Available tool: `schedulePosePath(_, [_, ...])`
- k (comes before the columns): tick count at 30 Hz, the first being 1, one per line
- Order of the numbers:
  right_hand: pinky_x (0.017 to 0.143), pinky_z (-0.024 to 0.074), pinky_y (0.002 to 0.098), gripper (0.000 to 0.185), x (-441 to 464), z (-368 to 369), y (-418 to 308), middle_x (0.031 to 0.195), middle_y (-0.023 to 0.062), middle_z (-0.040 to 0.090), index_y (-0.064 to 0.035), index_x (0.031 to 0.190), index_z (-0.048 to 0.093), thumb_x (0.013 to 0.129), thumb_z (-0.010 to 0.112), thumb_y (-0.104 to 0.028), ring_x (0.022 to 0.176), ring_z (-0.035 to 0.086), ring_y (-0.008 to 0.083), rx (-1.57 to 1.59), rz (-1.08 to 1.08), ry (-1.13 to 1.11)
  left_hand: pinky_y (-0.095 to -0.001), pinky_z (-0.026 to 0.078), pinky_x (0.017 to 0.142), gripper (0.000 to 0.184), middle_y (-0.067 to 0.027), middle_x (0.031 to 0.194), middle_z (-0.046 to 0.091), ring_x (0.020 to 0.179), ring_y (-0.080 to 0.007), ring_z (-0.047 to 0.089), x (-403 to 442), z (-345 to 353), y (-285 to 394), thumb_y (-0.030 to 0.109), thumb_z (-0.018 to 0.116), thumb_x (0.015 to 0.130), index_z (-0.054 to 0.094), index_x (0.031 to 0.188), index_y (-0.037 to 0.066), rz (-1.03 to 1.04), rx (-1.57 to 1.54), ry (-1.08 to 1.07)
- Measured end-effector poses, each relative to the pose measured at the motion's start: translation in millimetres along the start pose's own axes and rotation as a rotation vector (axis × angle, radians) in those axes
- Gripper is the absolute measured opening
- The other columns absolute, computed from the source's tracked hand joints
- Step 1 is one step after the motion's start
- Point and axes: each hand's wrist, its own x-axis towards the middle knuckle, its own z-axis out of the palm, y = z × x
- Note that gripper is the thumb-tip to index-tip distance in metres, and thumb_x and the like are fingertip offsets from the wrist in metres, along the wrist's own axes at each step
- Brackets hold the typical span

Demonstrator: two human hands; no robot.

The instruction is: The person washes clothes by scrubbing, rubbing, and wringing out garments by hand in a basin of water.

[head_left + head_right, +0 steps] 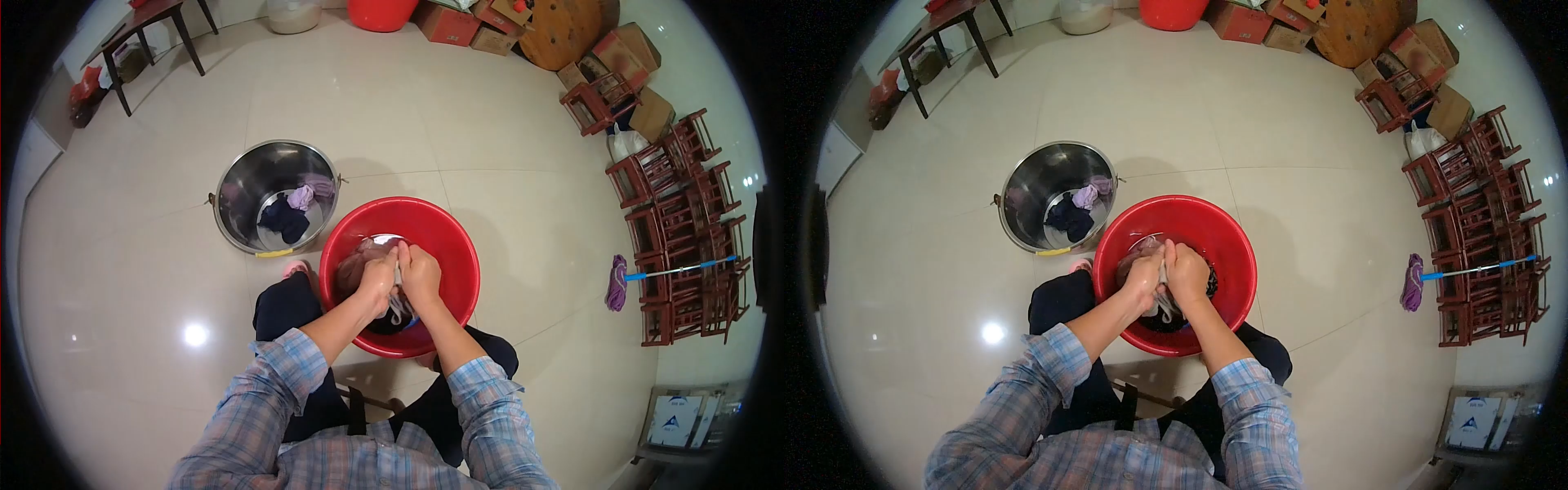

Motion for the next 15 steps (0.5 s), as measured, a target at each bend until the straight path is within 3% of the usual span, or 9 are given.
schedulePosePath(3, [0.051, 0.0423, 0.045, 0.042, -6, 2, -1, 0.064, 0.0205, 0.056, -0.0022, 0.062, 0.054, 0.089, 0.042, -0.032, 0.056, 0.055, 0.0367, -0.1, 0.097, -0.063, -0.0288, 0.04, 0.046, 0.031, -0.0026, 0.066, 0.054, 0.054, -0.0144, 0.051, 5, -5, -8, 0.032, 0.048, 0.089, 0.056, 0.072, 0.008, -0.002, 0.106, -0.049])
schedulePosePath(5, [0.052, 0.0427, 0.046, 0.04, -11, 1, -21, 0.064, 0.021, 0.057, -0.0026, 0.066, 0.057, 0.089, 0.042, -0.031, 0.057, 0.056, 0.0373, -0.054, -0.039, -0.129, -0.0304, 0.043, 0.051, 0.03, -0.0038, 0.068, 0.055, 0.059, -0.0167, 0.053, 21, -9, -24, 0.03, 0.048, 0.089, 0.055, 0.07, 0.008, 0.076, -0.229, -0.019])
schedulePosePath(6, [0.055, 0.043, 0.0471, 0.039, -20, 3, -31, 0.067, 0.0208, 0.058, -0.0035, 0.069, 0.059, 0.089, 0.041, -0.031, 0.059, 0.056, 0.0379, -0.069, -0.18, -0.066, -0.032, 0.044, 0.056, 0.028, -0.0054, 0.073, 0.057, 0.065, -0.0177, 0.054, 14, -16, -23, 0.028, 0.048, 0.089, 0.057, 0.073, 0.007, 0.034, -0.497, -0.216])
schedulePosePath(7, [0.055, 0.043, 0.0471, 0.039, -17, 4, -27, 0.067, 0.0208, 0.058, -0.0035, 0.069, 0.059, 0.089, 0.041, -0.031, 0.059, 0.056, 0.0379, -0.069, -0.185, -0.068, -0.032, 0.044, 0.056, 0.028, -0.0054, 0.073, 0.057, 0.065, -0.0177, 0.054, 13, -11, -22, 0.028, 0.048, 0.089, 0.057, 0.073, 0.007, 0.037, -0.501, -0.215])
schedulePosePath(9, [0.055, 0.0432, 0.0472, 0.039, -12, 8, -7, 0.066, 0.0208, 0.058, -0.0033, 0.067, 0.058, 0.088, 0.042, -0.032, 0.059, 0.057, 0.0376, -0.006, 0.006, -0.09, -0.03, 0.044, 0.055, 0.03, -0.0054, 0.072, 0.057, 0.062, -0.0154, 0.054, 4, -2, -18, 0.029, 0.047, 0.09, 0.058, 0.075, 0.006, 0.056, -0.084, 0.062])
schedulePosePath(10, [0.054, 0.043, 0.0469, 0.041, -6, 7, 6, 0.063, 0.021, 0.057, -0.0026, 0.066, 0.057, 0.088, 0.042, -0.033, 0.059, 0.057, 0.0373, -0.08, 0.093, -0.077, -0.0285, 0.043, 0.052, 0.032, -0.0054, 0.07, 0.057, 0.059, -0.0134, 0.053, -4, -1, -7, 0.029, 0.045, 0.091, 0.059, 0.076, 0.005, 0.001, 0.132, 0.026])
schedulePosePath(11, [0.054, 0.043, 0.0468, 0.041, -1, 10, 21, 0.062, 0.0207, 0.056, -0.0028, 0.064, 0.057, 0.088, 0.042, -0.033, 0.058, 0.056, 0.0374, -0.122, 0.179, -0.087, -0.0285, 0.043, 0.052, 0.032, -0.0054, 0.07, 0.057, 0.059, -0.0134, 0.053, -4, 2, -9, 0.029, 0.045, 0.091, 0.059, 0.076, 0.005, 0.003, 0.134, 0.023])
schedulePosePath(13, [0.054, 0.043, 0.0469, 0.042, -6, 10, 15, 0.063, 0.0205, 0.057, -0.0035, 0.063, 0.057, 0.089, 0.041, -0.032, 0.059, 0.056, 0.0377, -0.146, 0.172, -0.099, -0.0244, 0.031, 0.035, 0.036, -0.0001, 0.057, 0.051, 0.042, -0.0096, 0.044, -5, 3, -16, 0.037, 0.043, 0.09, 0.056, 0.071, 0.01, 0.048, 0.101, -0.025])
schedulePosePath(15, [0.053, 0.0419, 0.0459, 0.042, -11, 12, 2, 0.06, 0.0209, 0.054, -0.0021, 0.061, 0.055, 0.089, 0.044, -0.032, 0.056, 0.055, 0.0378, -0.086, 0.076, -0.059, -0.026, 0.036, 0.04, 0.034, -0.0008, 0.062, 0.053, 0.049, -0.0101, 0.047, 14, -9, -25, 0.037, 0.043, 0.09, 0.056, 0.074, 0.01, 0.079, 0.152, 0.003])
